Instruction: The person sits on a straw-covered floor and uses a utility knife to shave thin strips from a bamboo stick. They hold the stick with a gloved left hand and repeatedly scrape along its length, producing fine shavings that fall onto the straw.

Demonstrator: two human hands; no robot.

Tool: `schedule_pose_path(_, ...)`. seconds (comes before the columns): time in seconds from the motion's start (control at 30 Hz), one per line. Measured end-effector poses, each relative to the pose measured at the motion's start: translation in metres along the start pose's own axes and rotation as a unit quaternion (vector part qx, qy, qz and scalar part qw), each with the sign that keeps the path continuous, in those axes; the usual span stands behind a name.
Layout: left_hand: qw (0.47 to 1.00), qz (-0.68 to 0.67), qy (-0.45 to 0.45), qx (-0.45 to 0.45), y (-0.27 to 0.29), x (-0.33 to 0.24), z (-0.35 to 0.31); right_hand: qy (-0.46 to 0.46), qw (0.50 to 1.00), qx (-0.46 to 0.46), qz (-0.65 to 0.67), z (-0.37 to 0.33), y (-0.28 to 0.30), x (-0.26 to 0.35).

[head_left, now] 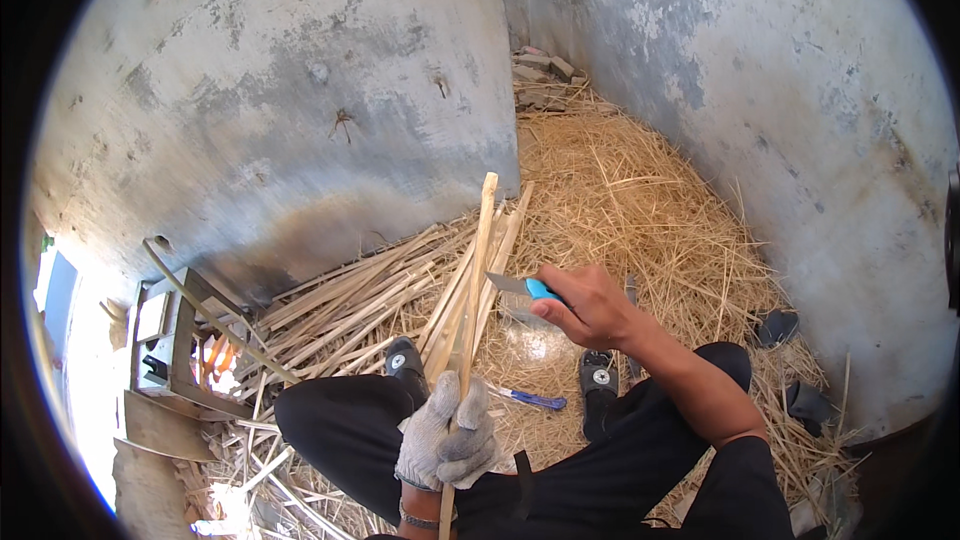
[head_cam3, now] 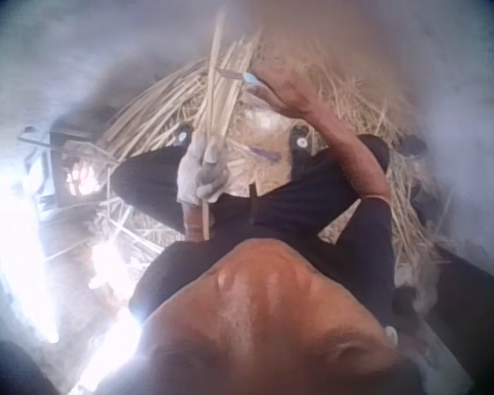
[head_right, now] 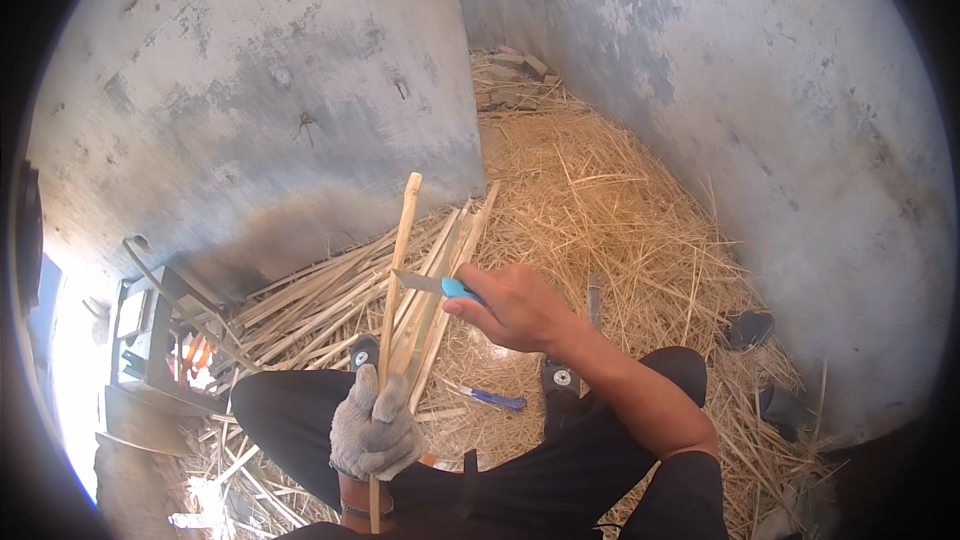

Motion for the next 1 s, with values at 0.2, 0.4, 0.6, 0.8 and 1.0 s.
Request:
schedule_pose_path(0.2, 0.999, 0.023, 0.024, -0.001, -0.001, 0.012, 0.005, 0.012, 0.998, -0.008, -0.064, -0.006, -0.013, 0.003)
schedule_pose_path(0.4, 0.988, 0.094, -0.019, -0.118, 0.010, 0.015, -0.001, 0.035, 0.994, -0.026, -0.096, -0.005, -0.010, 0.008)
schedule_pose_path(0.6, 0.979, 0.148, 0.030, -0.138, -0.006, 0.022, -0.002, -0.089, 0.973, -0.122, -0.174, -0.016, 0.014, -0.052)
schedule_pose_path(0.8, 0.960, 0.203, 0.007, -0.193, -0.008, 0.027, 0.008, 0.057, 0.990, -0.105, -0.070, -0.006, 0.005, -0.013)
schedule_pose_path(1.0, 0.983, 0.135, 0.006, -0.122, -0.005, 0.022, 0.003, 0.063, 0.994, -0.045, -0.083, -0.014, -0.008, -0.001)
Point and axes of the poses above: each hand's wrist, its own z-axis towards the middle knuckle, its own y-axis out of the back of the hand, x = y × z, the point moved 5 cm from there along z, towards the middle knuckle, and after that the axes turned 10 degrees about y, right-handed, at the moved point
